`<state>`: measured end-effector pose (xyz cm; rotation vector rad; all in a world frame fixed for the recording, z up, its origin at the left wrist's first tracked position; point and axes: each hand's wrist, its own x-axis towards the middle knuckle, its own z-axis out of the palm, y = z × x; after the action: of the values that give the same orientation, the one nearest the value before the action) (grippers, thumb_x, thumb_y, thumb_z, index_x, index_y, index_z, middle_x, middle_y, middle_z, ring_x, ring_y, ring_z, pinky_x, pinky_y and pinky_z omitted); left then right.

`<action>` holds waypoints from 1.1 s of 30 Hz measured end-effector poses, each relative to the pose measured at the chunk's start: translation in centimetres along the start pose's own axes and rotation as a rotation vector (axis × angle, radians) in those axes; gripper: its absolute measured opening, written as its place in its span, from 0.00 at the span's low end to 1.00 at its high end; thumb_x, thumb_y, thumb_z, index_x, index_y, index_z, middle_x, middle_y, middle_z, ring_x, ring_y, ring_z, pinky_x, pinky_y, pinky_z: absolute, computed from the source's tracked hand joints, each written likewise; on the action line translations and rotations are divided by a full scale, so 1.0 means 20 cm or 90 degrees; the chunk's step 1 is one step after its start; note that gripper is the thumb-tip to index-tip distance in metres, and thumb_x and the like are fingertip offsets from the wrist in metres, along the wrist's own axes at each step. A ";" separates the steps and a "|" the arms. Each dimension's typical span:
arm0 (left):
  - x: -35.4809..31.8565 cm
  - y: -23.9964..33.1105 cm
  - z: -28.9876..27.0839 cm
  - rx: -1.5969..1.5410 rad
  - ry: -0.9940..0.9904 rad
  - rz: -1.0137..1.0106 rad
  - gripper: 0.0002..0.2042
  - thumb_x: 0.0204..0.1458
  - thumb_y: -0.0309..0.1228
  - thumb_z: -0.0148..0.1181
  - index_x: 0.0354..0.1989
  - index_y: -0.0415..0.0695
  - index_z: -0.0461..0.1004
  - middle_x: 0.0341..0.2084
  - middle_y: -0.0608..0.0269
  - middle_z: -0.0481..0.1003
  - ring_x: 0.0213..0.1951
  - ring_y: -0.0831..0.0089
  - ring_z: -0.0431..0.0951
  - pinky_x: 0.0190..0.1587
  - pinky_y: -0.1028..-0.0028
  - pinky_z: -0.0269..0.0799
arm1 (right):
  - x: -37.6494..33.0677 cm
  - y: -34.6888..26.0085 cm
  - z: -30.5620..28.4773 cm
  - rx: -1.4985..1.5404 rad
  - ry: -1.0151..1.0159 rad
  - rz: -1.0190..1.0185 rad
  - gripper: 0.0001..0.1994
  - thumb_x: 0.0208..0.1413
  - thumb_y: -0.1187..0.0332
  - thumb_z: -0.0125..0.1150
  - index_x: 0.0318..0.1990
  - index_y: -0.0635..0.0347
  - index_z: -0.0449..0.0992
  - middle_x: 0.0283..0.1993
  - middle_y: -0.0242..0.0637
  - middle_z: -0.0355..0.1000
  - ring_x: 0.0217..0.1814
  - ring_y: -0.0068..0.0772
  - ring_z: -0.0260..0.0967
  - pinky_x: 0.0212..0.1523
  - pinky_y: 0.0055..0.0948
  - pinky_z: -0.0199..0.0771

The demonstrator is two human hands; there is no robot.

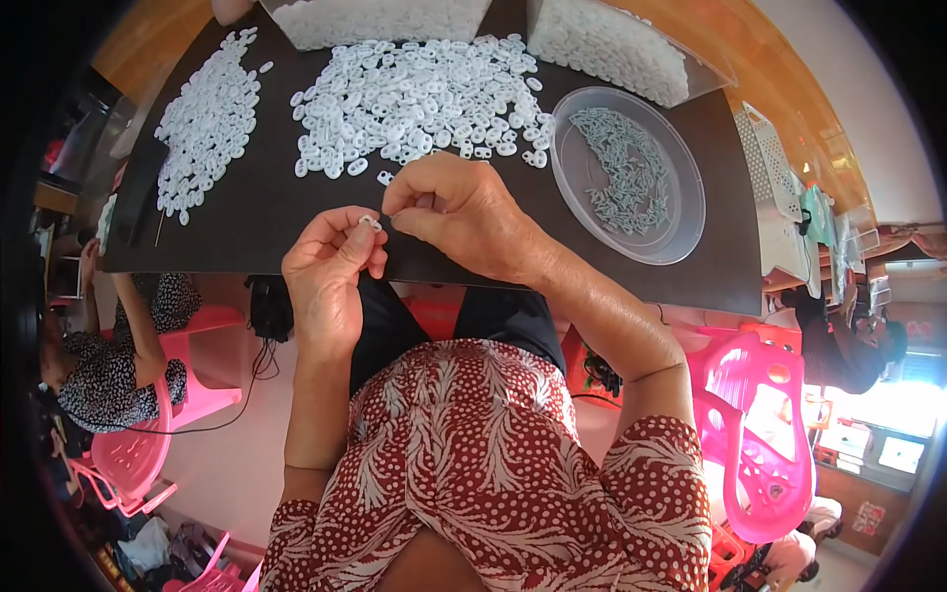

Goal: Manual assembly of small white plastic components by inserting small metal rings into them at a workbench.

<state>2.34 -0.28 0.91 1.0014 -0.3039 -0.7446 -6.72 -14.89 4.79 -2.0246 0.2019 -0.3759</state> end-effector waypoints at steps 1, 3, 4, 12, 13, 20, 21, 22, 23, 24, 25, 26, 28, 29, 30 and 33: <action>-0.01 0.00 0.00 0.012 0.000 0.004 0.05 0.51 0.22 0.59 0.33 0.34 0.73 0.25 0.61 0.74 0.24 0.80 0.70 0.26 0.82 0.64 | 0.00 -0.01 0.00 0.002 -0.002 0.002 0.05 0.48 0.76 0.62 0.33 0.62 0.75 0.30 0.28 0.70 0.31 0.15 0.64 0.33 0.19 0.65; -0.02 0.00 0.00 0.019 -0.007 0.013 0.05 0.51 0.23 0.59 0.34 0.34 0.74 0.25 0.62 0.74 0.24 0.80 0.70 0.26 0.83 0.64 | -0.02 -0.02 0.02 0.050 -0.003 0.027 0.04 0.48 0.77 0.61 0.33 0.62 0.76 0.30 0.27 0.70 0.32 0.15 0.64 0.34 0.18 0.65; -0.03 0.00 0.00 0.027 -0.016 0.024 0.05 0.51 0.23 0.59 0.34 0.34 0.74 0.26 0.63 0.74 0.24 0.81 0.70 0.26 0.83 0.64 | -0.02 -0.03 0.02 0.050 -0.005 0.029 0.04 0.48 0.77 0.61 0.33 0.62 0.76 0.30 0.27 0.70 0.32 0.15 0.64 0.34 0.18 0.65; -0.06 -0.01 0.00 0.068 -0.010 0.041 0.05 0.51 0.23 0.59 0.36 0.35 0.74 0.26 0.66 0.74 0.26 0.84 0.69 0.28 0.85 0.64 | -0.03 -0.03 0.04 0.056 -0.004 0.086 0.06 0.48 0.75 0.63 0.34 0.63 0.75 0.31 0.27 0.71 0.34 0.14 0.64 0.36 0.18 0.66; -0.06 0.00 0.01 0.071 -0.007 0.042 0.05 0.51 0.22 0.59 0.36 0.35 0.74 0.27 0.66 0.74 0.26 0.84 0.69 0.29 0.85 0.64 | -0.03 -0.03 0.04 0.056 -0.005 0.087 0.06 0.48 0.75 0.63 0.34 0.63 0.75 0.31 0.27 0.71 0.34 0.14 0.64 0.36 0.18 0.66; -0.07 -0.04 0.00 0.118 0.008 0.109 0.06 0.51 0.24 0.60 0.34 0.33 0.74 0.26 0.66 0.73 0.26 0.84 0.68 0.29 0.85 0.63 | -0.02 -0.03 0.06 0.066 -0.016 0.094 0.06 0.48 0.76 0.63 0.34 0.64 0.75 0.31 0.28 0.72 0.34 0.15 0.66 0.37 0.19 0.67; -0.07 -0.05 -0.01 0.200 0.004 0.177 0.06 0.51 0.23 0.60 0.34 0.33 0.74 0.26 0.67 0.72 0.26 0.84 0.67 0.29 0.85 0.63 | -0.02 -0.03 0.06 0.086 -0.016 0.096 0.06 0.48 0.76 0.63 0.35 0.64 0.75 0.32 0.28 0.72 0.34 0.15 0.66 0.37 0.18 0.68; -0.07 -0.06 -0.01 0.283 0.000 0.246 0.05 0.51 0.22 0.59 0.34 0.33 0.74 0.26 0.68 0.71 0.26 0.85 0.66 0.30 0.85 0.62 | -0.02 -0.03 0.07 0.086 -0.016 0.096 0.06 0.48 0.76 0.63 0.35 0.64 0.75 0.32 0.28 0.72 0.34 0.15 0.66 0.37 0.18 0.68; -0.07 -0.06 -0.01 0.282 0.001 0.245 0.05 0.51 0.22 0.59 0.34 0.33 0.74 0.26 0.68 0.71 0.26 0.85 0.66 0.30 0.85 0.62 | -0.02 -0.02 0.07 0.095 -0.015 0.100 0.06 0.48 0.76 0.63 0.35 0.64 0.74 0.32 0.28 0.72 0.35 0.15 0.67 0.37 0.18 0.68; -0.07 -0.07 0.00 0.326 0.009 0.280 0.03 0.51 0.20 0.58 0.33 0.33 0.73 0.25 0.67 0.70 0.26 0.84 0.67 0.29 0.84 0.63 | -0.03 -0.02 0.07 0.105 -0.013 0.105 0.06 0.48 0.76 0.63 0.35 0.64 0.74 0.32 0.28 0.72 0.35 0.15 0.67 0.37 0.18 0.69; -0.07 -0.07 0.00 0.371 0.017 0.315 0.02 0.50 0.17 0.57 0.32 0.34 0.72 0.23 0.67 0.69 0.26 0.83 0.67 0.29 0.83 0.64 | -0.03 -0.02 0.08 0.104 -0.013 0.106 0.06 0.48 0.76 0.63 0.35 0.64 0.74 0.32 0.28 0.72 0.35 0.15 0.67 0.37 0.18 0.69; -0.07 -0.07 -0.01 0.371 0.018 0.315 0.02 0.50 0.17 0.57 0.32 0.34 0.72 0.23 0.67 0.69 0.26 0.83 0.67 0.29 0.83 0.64 | -0.03 -0.01 0.08 0.105 -0.007 0.115 0.06 0.48 0.77 0.62 0.35 0.65 0.74 0.32 0.28 0.72 0.35 0.15 0.67 0.37 0.18 0.69; -0.06 -0.08 -0.02 0.323 0.023 0.253 0.02 0.51 0.18 0.57 0.33 0.34 0.73 0.25 0.69 0.70 0.26 0.84 0.67 0.29 0.83 0.63 | -0.02 0.00 0.10 0.107 -0.002 0.123 0.06 0.48 0.77 0.62 0.35 0.65 0.74 0.32 0.29 0.72 0.35 0.15 0.67 0.38 0.18 0.69; -0.07 -0.07 -0.01 0.322 0.023 0.253 0.02 0.51 0.18 0.57 0.33 0.34 0.73 0.25 0.69 0.70 0.26 0.84 0.67 0.29 0.83 0.63 | -0.02 0.01 0.11 0.104 0.010 0.117 0.06 0.49 0.77 0.62 0.35 0.66 0.74 0.32 0.29 0.72 0.35 0.15 0.67 0.38 0.18 0.69; -0.07 -0.05 0.00 0.246 0.041 0.186 0.03 0.51 0.20 0.58 0.33 0.34 0.74 0.25 0.68 0.72 0.25 0.85 0.67 0.28 0.84 0.64 | -0.02 0.01 0.11 0.101 0.023 0.110 0.06 0.49 0.77 0.61 0.36 0.66 0.74 0.33 0.29 0.72 0.36 0.16 0.68 0.39 0.18 0.69; -0.06 -0.04 0.01 0.162 0.064 0.124 0.05 0.52 0.23 0.59 0.35 0.34 0.75 0.26 0.68 0.74 0.25 0.85 0.68 0.27 0.86 0.64 | -0.01 0.01 0.13 0.094 0.037 0.076 0.07 0.50 0.78 0.60 0.37 0.67 0.74 0.34 0.30 0.72 0.37 0.16 0.68 0.40 0.19 0.69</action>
<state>1.11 0.13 0.36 1.2254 -0.4090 -0.4841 -5.98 -12.73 3.54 -1.8478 0.3204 -0.3634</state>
